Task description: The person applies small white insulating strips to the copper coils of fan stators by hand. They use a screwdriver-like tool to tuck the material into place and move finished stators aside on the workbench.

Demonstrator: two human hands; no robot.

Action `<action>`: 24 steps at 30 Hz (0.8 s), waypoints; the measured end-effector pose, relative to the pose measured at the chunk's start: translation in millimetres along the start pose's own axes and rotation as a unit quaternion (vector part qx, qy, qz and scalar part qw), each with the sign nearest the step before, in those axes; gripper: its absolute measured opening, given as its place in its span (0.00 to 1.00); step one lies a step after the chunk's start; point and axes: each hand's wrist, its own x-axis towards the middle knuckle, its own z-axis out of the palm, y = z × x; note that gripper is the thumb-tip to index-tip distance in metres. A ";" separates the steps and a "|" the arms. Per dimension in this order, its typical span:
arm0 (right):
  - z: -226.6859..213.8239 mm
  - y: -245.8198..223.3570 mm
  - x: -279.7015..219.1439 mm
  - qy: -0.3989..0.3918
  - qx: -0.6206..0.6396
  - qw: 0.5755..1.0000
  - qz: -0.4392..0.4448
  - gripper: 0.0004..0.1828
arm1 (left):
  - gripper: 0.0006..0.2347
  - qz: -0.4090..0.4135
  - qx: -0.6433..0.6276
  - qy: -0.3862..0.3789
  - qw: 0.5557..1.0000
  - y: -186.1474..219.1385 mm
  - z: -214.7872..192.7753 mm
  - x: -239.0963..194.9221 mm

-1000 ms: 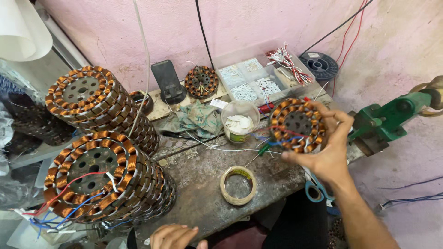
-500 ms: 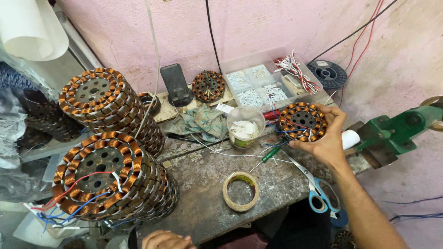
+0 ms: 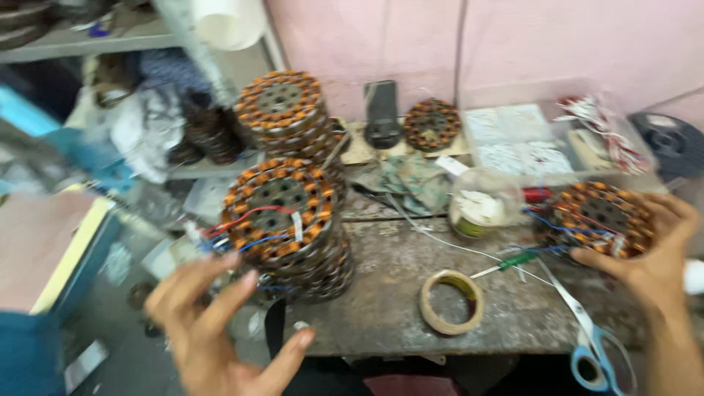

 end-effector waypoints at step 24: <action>47.4 -215.4 -78.6 0.006 -0.032 0.993 -0.112 0.21 | 0.55 0.135 -0.119 -0.259 0.949 92.3 34.7 79.0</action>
